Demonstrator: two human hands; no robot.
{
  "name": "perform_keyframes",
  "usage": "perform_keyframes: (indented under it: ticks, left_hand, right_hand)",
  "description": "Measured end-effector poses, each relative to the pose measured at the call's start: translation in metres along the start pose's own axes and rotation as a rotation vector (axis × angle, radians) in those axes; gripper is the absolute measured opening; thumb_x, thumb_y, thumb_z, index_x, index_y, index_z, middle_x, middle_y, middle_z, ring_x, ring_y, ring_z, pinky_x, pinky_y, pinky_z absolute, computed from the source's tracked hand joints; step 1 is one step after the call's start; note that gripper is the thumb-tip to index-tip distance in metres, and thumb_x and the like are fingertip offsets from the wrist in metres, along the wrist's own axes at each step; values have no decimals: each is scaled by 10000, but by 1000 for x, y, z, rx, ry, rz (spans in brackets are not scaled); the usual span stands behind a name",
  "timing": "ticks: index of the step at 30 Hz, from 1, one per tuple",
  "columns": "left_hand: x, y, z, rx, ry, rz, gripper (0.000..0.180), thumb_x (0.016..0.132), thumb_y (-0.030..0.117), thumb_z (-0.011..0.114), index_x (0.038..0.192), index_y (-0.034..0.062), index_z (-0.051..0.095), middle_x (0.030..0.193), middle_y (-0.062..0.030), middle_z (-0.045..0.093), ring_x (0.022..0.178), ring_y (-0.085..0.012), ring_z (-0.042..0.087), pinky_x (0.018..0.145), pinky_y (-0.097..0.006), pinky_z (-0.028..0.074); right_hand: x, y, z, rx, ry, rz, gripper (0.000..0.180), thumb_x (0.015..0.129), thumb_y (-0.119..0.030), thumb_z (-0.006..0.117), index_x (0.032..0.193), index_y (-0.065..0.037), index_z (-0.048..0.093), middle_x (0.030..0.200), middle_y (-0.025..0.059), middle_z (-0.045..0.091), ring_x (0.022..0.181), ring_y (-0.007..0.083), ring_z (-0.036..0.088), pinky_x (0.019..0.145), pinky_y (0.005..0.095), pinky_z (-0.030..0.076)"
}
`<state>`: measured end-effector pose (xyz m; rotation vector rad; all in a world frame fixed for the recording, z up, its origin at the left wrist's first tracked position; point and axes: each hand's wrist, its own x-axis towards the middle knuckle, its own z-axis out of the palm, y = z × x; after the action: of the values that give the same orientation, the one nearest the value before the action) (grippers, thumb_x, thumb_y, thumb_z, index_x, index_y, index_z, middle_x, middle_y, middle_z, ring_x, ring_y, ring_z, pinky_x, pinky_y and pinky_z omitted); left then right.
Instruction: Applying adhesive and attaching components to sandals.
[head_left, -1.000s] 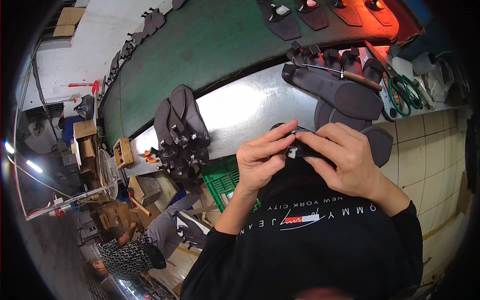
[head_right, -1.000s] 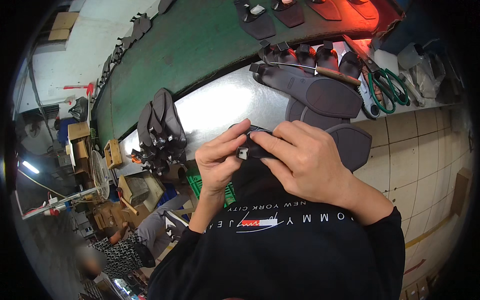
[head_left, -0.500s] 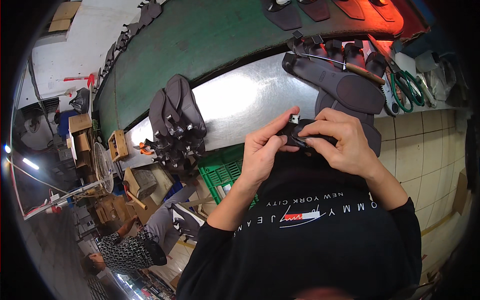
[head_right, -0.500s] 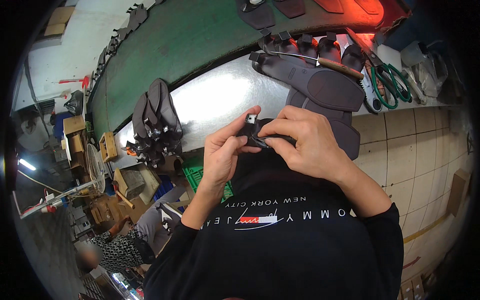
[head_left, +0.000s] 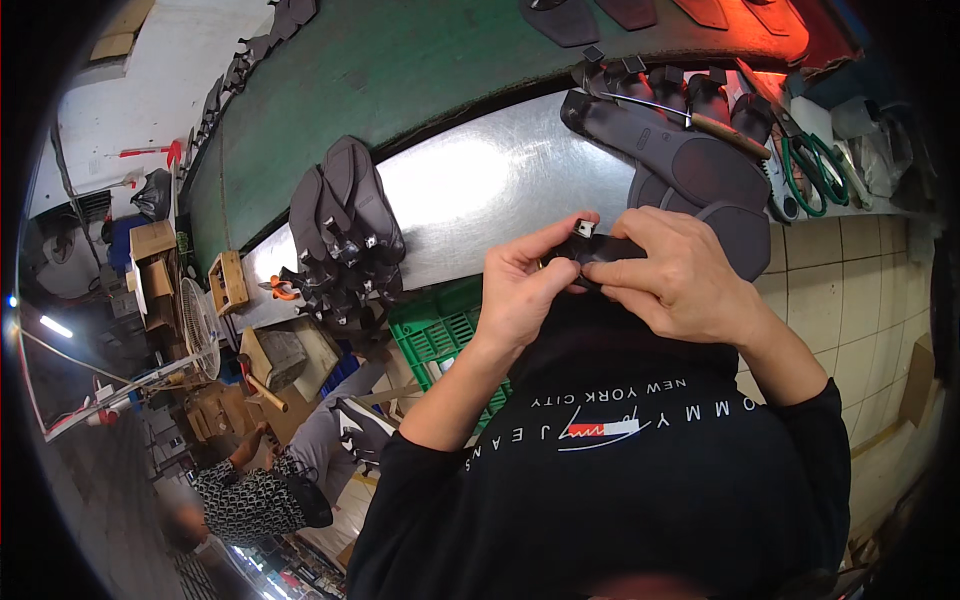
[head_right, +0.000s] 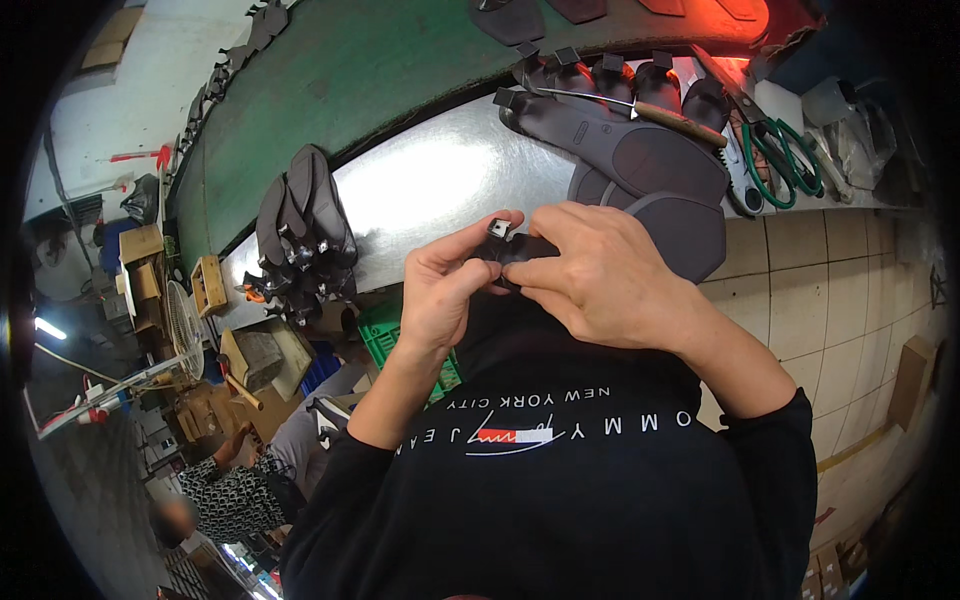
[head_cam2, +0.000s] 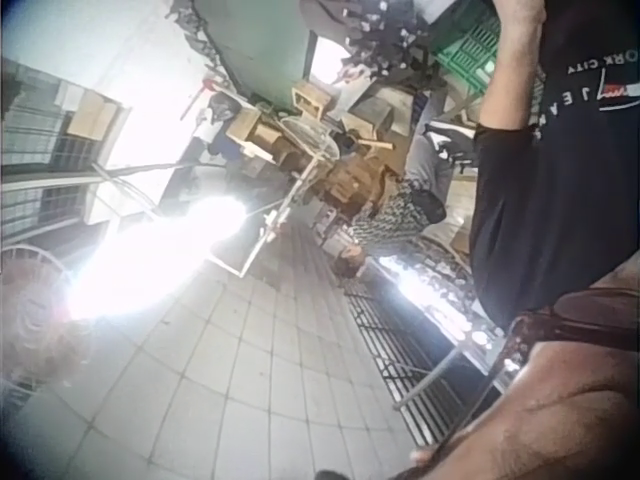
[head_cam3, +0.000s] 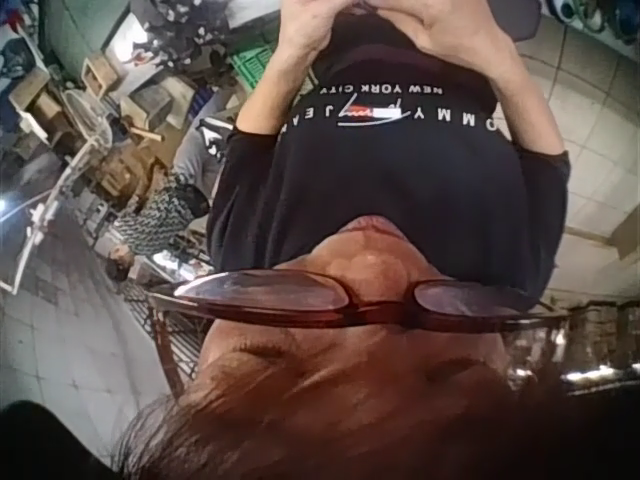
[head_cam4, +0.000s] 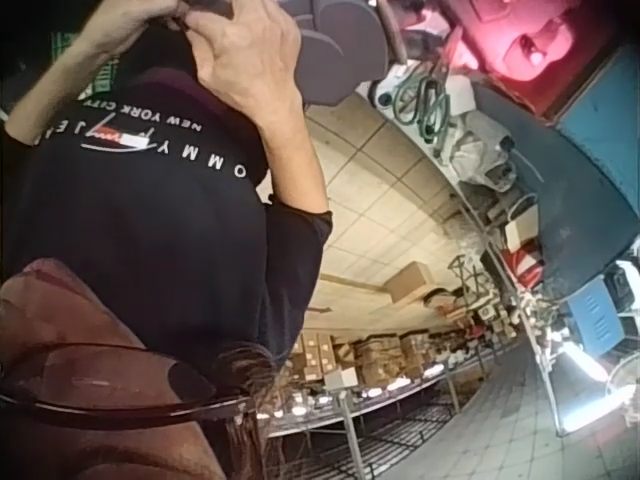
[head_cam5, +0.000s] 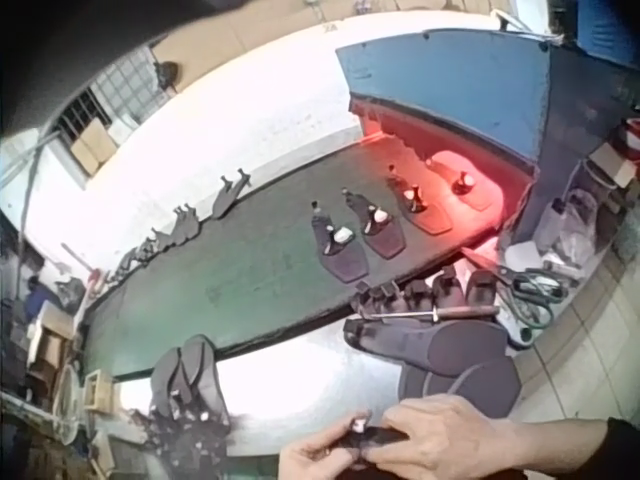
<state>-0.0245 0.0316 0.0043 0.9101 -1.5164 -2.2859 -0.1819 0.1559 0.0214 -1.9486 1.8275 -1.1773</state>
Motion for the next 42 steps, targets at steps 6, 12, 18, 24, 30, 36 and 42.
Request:
perform_keyframes:
  ticks: [6, 12, 18, 24, 30, 36, 42]
  left_hand:
    - [3, 6, 1, 93, 15, -54, 415, 755, -90, 514, 1150, -25, 628, 1140, -110, 644, 860, -130, 651, 650, -221, 557]
    - [6, 4, 3, 157, 42, 16, 401, 776, -86, 529, 1162, -23, 621, 1135, -109, 645, 828, -121, 648, 643, -224, 555]
    - [10, 11, 6, 77, 67, -46, 396, 770, -52, 552, 1154, -7, 636, 1088, -77, 658, 818, -89, 629, 641, -210, 547]
    - [13, 18, -3, -205, -21, -353, 434, 784, -59, 507, 1200, 15, 606, 1132, -115, 641, 814, -135, 660, 635, -228, 576]
    - [9, 14, -5, -395, -119, -118, 518, 848, 84, 456, 1351, -32, 408, 1254, -188, 558, 905, -196, 661, 667, -265, 591]
    - [2, 12, -6, -80, -145, -228, 451, 891, 172, 454, 1299, -20, 448, 1092, -119, 607, 914, -145, 627, 666, -275, 565]
    - [-1, 18, -4, -57, -180, -309, 392, 897, 152, 446, 1248, -17, 486, 990, -85, 613, 851, -113, 611, 640, -277, 566]
  right_hand:
    - [-2, -1, -6, 119, -149, 122, 292, 624, -153, 762, 897, -108, 670, 878, 101, 536, 741, 274, 572, 625, 360, 449]
    - [-7, 4, 6, 133, -81, 190, 288, 591, -144, 784, 838, -109, 640, 850, 87, 522, 738, 270, 569, 613, 354, 441]
    - [-9, 5, 14, 91, 37, 187, 269, 583, -114, 786, 813, -106, 646, 824, 88, 535, 717, 261, 567, 606, 341, 448]
    - [-15, 7, 24, 53, 255, -1, 242, 605, -142, 769, 824, -138, 668, 795, 72, 528, 653, 230, 561, 534, 324, 436]
    - [-14, -2, 14, 57, 210, -14, 278, 634, -113, 746, 903, -112, 674, 772, 63, 536, 647, 226, 571, 534, 325, 443]
    - [-17, -3, 11, 135, 201, 217, 173, 747, -68, 709, 884, -49, 607, 697, 92, 604, 600, 266, 600, 531, 350, 454]
    - [-15, 0, 10, 32, 196, 122, 150, 722, -83, 722, 762, -57, 580, 667, 74, 584, 584, 259, 587, 517, 342, 434]
